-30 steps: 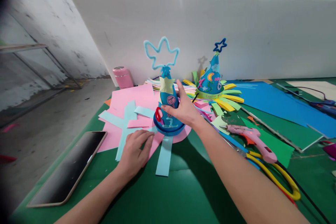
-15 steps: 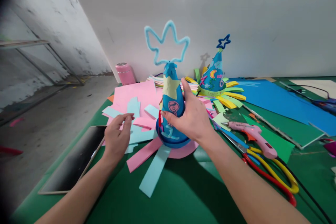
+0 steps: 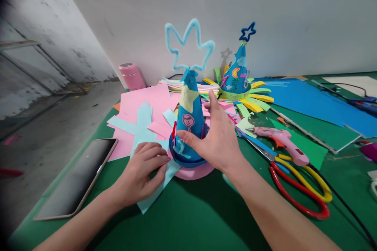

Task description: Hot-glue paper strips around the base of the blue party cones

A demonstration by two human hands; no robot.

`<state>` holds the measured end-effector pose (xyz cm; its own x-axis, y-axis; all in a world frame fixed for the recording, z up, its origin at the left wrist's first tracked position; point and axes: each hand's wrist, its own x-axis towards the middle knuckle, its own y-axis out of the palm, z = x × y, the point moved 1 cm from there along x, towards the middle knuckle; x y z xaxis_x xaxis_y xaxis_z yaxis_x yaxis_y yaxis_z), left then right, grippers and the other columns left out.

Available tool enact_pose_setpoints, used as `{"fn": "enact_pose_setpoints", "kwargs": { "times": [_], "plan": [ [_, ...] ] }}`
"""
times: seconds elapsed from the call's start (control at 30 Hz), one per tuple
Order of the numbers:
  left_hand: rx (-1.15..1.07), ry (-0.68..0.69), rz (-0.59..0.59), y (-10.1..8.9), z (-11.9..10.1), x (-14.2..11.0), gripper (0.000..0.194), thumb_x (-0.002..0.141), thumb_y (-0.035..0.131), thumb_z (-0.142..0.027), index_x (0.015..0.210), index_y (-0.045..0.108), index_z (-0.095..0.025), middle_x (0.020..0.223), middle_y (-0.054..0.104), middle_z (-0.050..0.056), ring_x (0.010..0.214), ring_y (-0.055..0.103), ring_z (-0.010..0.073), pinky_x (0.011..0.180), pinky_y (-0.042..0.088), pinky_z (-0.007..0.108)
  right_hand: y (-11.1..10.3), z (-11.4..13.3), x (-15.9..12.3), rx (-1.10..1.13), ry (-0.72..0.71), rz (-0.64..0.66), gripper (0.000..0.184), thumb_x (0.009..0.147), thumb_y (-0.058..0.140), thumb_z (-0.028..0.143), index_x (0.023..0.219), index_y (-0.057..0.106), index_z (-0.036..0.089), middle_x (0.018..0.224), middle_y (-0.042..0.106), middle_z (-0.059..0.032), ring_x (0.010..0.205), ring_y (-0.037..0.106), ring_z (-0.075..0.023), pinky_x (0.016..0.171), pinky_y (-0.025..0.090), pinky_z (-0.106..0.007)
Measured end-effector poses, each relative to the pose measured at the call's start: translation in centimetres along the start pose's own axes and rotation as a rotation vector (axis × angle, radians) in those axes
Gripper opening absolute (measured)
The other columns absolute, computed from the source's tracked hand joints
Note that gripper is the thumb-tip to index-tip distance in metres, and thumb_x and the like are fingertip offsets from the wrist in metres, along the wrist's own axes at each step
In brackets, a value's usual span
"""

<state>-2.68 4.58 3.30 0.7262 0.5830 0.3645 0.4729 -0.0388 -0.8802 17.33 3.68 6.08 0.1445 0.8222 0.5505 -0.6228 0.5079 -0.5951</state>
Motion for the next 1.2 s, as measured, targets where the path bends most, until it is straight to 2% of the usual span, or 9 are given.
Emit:
{"fn": "enact_pose_setpoints", "kwargs": {
  "times": [0.17, 0.37, 0.73, 0.97, 1.2],
  "plan": [
    [0.035, -0.003, 0.159, 0.8, -0.3, -0.9, 0.023, 0.081, 0.039, -0.020, 0.090, 0.060, -0.016, 0.085, 0.058, 0.008, 0.085, 0.048, 0.0221, 0.074, 0.036, 0.039, -0.8, -1.1, -2.7, 0.155, 0.014, -0.011, 0.070, 0.076, 0.055, 0.038, 0.134, 0.018, 0.024, 0.124, 0.042, -0.0094, 0.112, 0.042, -0.0258, 0.092, 0.037, -0.045],
    [0.037, -0.033, 0.225, 1.4, 0.0, -0.9, 0.025, 0.082, 0.038, -0.021, 0.098, 0.058, -0.019, 0.090, 0.057, 0.008, 0.089, 0.046, 0.0233, 0.078, 0.036, 0.041, -0.3, -3.2, -4.5, 0.209, 0.094, -0.017, 0.064, 0.077, 0.053, 0.030, 0.133, 0.020, 0.023, 0.118, 0.046, -0.0089, 0.108, 0.045, -0.0228, 0.091, 0.038, -0.043],
    [0.036, -0.022, 0.224, 1.8, 0.2, -0.9, 0.023, 0.081, 0.039, -0.020, 0.092, 0.059, -0.018, 0.088, 0.056, 0.007, 0.088, 0.045, 0.0232, 0.078, 0.035, 0.042, -0.2, -3.7, -4.7, 0.286, 0.125, -0.022, 0.064, 0.076, 0.054, 0.026, 0.132, 0.024, 0.020, 0.116, 0.046, -0.0098, 0.107, 0.045, -0.0216, 0.092, 0.037, -0.040],
    [0.072, -0.007, 0.233, 1.8, 0.2, -1.1, 0.024, 0.082, 0.039, -0.022, 0.099, 0.056, -0.021, 0.093, 0.056, 0.007, 0.090, 0.046, 0.0238, 0.079, 0.033, 0.043, -0.2, -4.0, -4.7, 0.281, 0.127, -0.023, 0.063, 0.076, 0.055, 0.026, 0.131, 0.025, 0.020, 0.114, 0.047, -0.0094, 0.105, 0.045, -0.0216, 0.090, 0.038, -0.040],
    [0.105, 0.004, 0.245, 2.0, 0.2, -1.0, 0.023, 0.082, 0.040, -0.023, 0.097, 0.057, -0.022, 0.092, 0.055, 0.007, 0.090, 0.046, 0.0242, 0.079, 0.034, 0.043, -0.3, -4.0, -4.7, 0.273, 0.145, -0.022, 0.061, 0.077, 0.054, 0.025, 0.131, 0.026, 0.021, 0.118, 0.045, -0.0093, 0.107, 0.045, -0.0214, 0.090, 0.039, -0.039]
  ]
}}
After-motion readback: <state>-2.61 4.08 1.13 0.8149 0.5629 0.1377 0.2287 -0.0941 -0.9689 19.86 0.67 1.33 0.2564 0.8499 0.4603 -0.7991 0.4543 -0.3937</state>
